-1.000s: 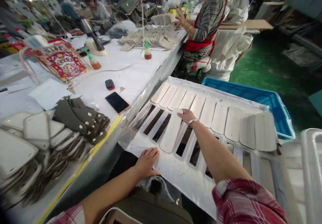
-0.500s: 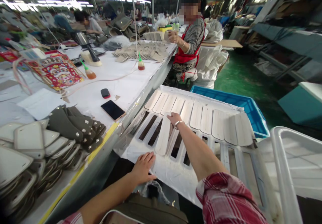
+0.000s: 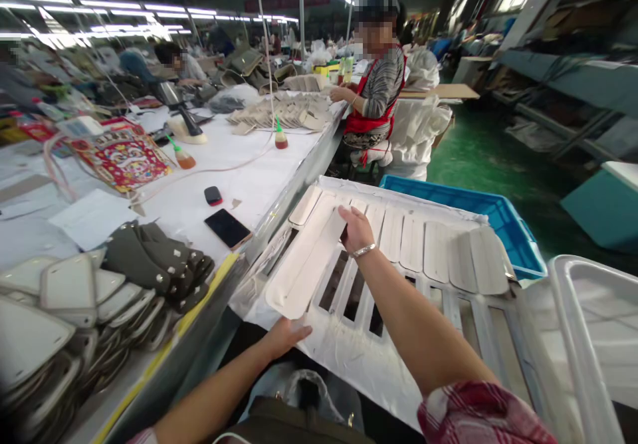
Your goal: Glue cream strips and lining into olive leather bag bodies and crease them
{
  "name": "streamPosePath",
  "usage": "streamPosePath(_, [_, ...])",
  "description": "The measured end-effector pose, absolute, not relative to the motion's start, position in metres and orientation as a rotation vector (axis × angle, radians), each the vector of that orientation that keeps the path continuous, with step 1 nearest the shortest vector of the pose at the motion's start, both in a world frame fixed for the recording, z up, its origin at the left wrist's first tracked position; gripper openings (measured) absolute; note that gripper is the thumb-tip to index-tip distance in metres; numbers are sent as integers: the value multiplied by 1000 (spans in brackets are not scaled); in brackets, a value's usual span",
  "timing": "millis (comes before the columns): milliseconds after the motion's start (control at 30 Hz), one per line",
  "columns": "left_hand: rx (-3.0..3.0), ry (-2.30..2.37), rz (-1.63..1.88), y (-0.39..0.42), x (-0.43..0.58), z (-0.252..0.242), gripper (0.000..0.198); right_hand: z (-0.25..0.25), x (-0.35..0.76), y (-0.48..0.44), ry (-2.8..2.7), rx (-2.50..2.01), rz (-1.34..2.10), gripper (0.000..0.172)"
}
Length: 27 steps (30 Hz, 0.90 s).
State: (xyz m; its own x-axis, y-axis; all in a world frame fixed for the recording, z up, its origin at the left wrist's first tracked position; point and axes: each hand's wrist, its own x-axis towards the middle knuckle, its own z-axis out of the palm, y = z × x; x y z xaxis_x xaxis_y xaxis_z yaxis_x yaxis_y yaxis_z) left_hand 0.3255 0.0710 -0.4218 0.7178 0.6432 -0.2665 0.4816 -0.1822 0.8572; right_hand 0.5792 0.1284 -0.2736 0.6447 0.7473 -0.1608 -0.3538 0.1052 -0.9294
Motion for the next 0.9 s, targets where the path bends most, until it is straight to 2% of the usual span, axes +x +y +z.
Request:
streamPosePath(167, [1674,868,623,82,317,-357,78,-219,555,87,-264,-1120,847,9])
streamPosePath(300, [1682,749,1018,85,288,-287,53,-200,521,26,-176,-1140,964,2])
streamPosePath(333, [1680,768,1066,83,280,-271,46,-195,516,8,-183,-1140,1039,7])
streamPosePath(400, [1678,798,1114,76,265,-241,40,-183,510,-31,-301,-1164,1183,33])
streamPosePath(467, [1682,785,1138,65,252,-215,37,-170,508,-73,-562,-1307,1105,59])
streamPosePath(633, [1780,593,1145,15,239,-164,32,-143,472,-154,-1538,-1814,200,108])
streamPosePath(700, [1864,484,1046,-7,240,-150,27,-141,448,-171,-1807,-1876,25,110])
streamPosePath(767, [1948,425,897,-25,241,-137,24,-144,431,-180,-1909,-1905,-66,103])
streamPosePath(900, [2173,406,657,-40,224,-118,23,-161,423,-197,-1923,-1885,-18,91])
